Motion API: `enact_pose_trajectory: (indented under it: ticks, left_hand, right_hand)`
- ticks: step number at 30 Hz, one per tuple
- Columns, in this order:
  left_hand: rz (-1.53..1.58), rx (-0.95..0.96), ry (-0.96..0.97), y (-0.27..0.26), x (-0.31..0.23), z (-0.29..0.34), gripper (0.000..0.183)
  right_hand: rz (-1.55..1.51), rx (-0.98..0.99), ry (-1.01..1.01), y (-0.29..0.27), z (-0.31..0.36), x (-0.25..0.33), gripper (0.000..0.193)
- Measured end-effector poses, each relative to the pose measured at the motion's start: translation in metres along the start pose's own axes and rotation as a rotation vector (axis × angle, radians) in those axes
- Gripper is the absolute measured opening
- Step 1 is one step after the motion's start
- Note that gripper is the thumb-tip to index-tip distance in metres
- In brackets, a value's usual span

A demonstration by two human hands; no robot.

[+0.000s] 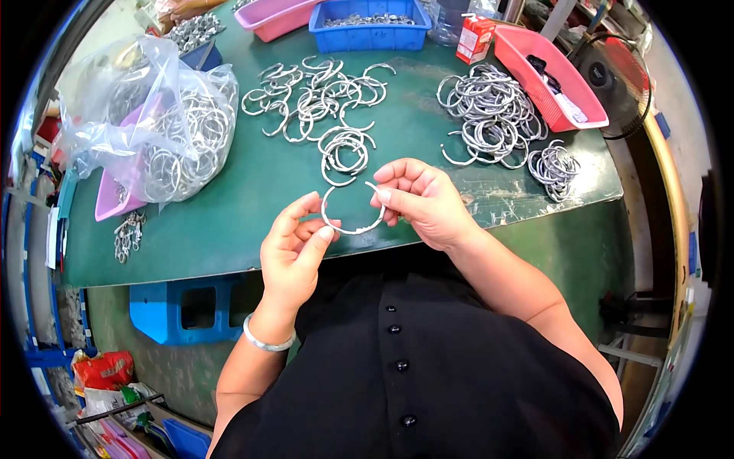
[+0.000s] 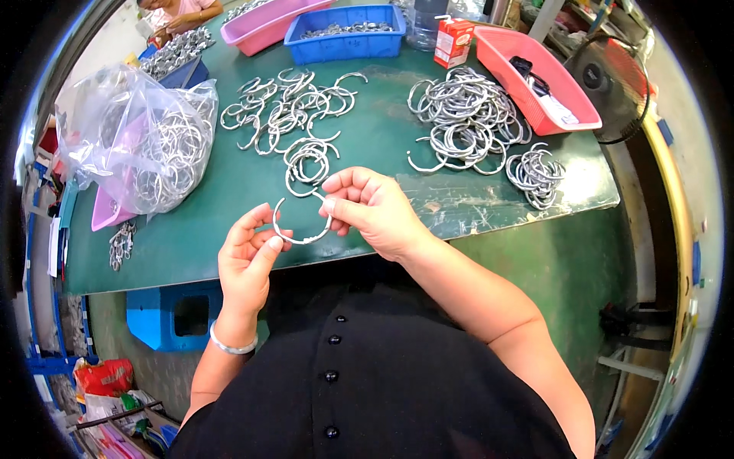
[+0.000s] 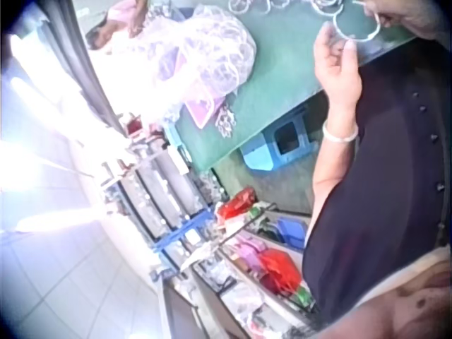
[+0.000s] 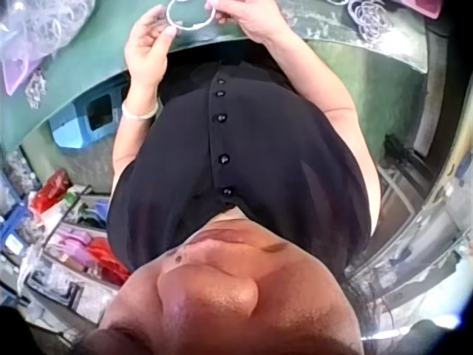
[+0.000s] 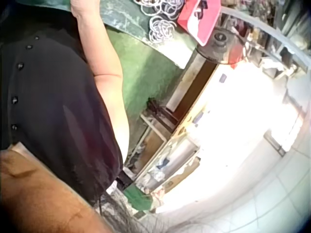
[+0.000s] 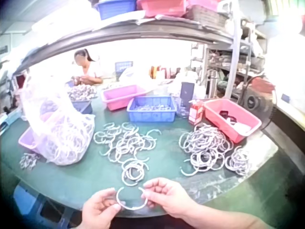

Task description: The person picks up and examines metal rings from a pile on a table, then uses a handheld digital device to measure the thickness or diameter of one ring.

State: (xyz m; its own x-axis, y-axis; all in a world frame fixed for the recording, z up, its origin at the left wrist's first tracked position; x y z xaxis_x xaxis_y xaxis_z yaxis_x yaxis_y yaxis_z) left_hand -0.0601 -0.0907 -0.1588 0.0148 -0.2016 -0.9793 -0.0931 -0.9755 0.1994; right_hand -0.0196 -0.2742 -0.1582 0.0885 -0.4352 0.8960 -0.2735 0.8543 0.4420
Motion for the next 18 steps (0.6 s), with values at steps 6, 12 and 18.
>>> enact_pose_trajectory:
  ticks: [6, 12, 18]
  left_hand:
    - [0.112, 0.004, -0.071, -0.004, 0.002, -0.002, 0.031]
    - [0.171, -0.014, -0.153, 0.001, -0.001, -0.004, 0.029]
    - [0.196, -0.081, -0.143, -0.004, 0.003, 0.000, 0.027]
  right_hand:
    - [0.012, -0.005, -0.012, 0.003, 0.001, 0.000, 0.020]
    - [0.007, -0.012, 0.015, -0.002, 0.002, 0.000, 0.020]
    - [0.004, 0.057, 0.113, 0.007, 0.002, -0.010, 0.022]
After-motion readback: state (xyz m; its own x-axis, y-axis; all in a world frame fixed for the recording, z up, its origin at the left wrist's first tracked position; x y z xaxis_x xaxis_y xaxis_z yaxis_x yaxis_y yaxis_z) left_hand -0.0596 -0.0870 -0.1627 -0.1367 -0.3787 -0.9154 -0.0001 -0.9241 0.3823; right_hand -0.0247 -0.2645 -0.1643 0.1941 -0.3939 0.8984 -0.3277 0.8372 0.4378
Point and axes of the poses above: each hand's wrist, its own z-axis away from the middle knuckle, its own y-axis out of the palm, x = y × z, the point moved 2 cm from there along -z, towards the middle knuckle, and after that the axes turned 8 degrees about -y, right-handed, at the moved point
